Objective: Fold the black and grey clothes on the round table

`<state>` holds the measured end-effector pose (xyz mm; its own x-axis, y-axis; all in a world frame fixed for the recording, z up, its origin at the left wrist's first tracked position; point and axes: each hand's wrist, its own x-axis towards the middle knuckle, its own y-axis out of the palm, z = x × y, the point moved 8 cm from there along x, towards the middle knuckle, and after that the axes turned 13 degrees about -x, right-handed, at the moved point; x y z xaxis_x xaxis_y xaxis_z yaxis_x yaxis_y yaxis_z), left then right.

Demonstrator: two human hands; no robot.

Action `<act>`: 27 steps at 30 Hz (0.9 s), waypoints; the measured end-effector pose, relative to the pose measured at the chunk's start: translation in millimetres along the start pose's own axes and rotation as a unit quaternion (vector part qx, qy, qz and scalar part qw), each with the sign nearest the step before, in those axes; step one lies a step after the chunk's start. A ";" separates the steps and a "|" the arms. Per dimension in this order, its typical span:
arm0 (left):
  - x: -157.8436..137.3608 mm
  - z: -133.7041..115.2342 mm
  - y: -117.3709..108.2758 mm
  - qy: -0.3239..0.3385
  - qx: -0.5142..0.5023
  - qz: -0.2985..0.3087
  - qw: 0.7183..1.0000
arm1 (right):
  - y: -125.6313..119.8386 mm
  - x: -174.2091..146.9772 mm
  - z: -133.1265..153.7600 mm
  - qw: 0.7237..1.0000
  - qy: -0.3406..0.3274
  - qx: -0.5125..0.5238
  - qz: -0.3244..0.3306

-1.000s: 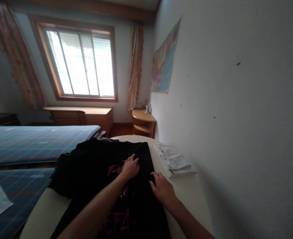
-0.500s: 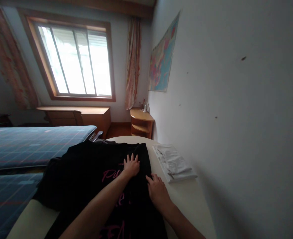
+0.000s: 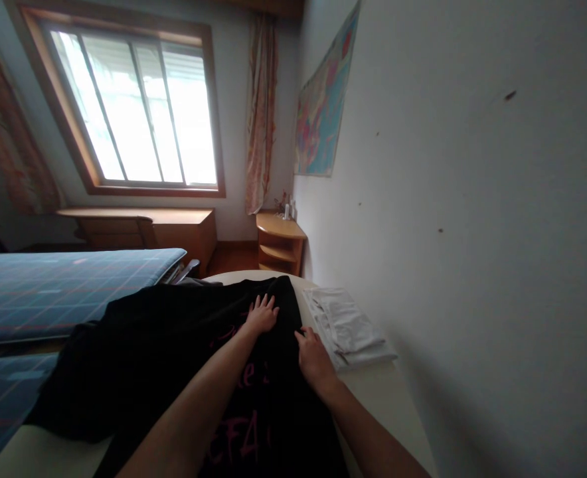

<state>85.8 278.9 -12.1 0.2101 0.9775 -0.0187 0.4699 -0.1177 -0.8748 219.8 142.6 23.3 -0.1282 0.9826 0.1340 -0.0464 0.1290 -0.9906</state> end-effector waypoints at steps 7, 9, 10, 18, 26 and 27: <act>-7.2 -7.2 -11.1 0.033 -0.011 -0.035 0.999 | 1.2 2.5 -5.3 1.000 -0.023 0.015 -0.004; -20.3 -13.9 -14.1 0.057 -0.011 -0.041 0.998 | -3.4 -9.2 -8.3 0.998 -0.042 0.034 -0.007; -28.3 -17.7 -15.5 0.070 -0.011 -0.042 0.997 | -6.2 -16.7 -10.4 0.998 -0.052 0.045 -0.006; -116.0 -59.0 -9.4 0.238 -0.007 0.016 0.971 | -25.8 -86.5 -26.2 0.994 -0.065 0.070 0.060; -191.9 -66.2 0.0 0.225 -0.025 0.046 0.973 | -48.6 -141.4 -15.8 0.981 -0.067 0.038 0.175; -199.2 -65.6 0.2 0.224 -0.031 0.049 0.973 | -50.8 -148.1 -13.9 0.977 -0.079 0.037 0.196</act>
<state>100.3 72.7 23.2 0.6032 0.7879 0.1239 0.4761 -0.2310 -0.8485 254.9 -7.7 53.4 -0.3012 0.9211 -0.2469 -0.0343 -0.2692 -0.9625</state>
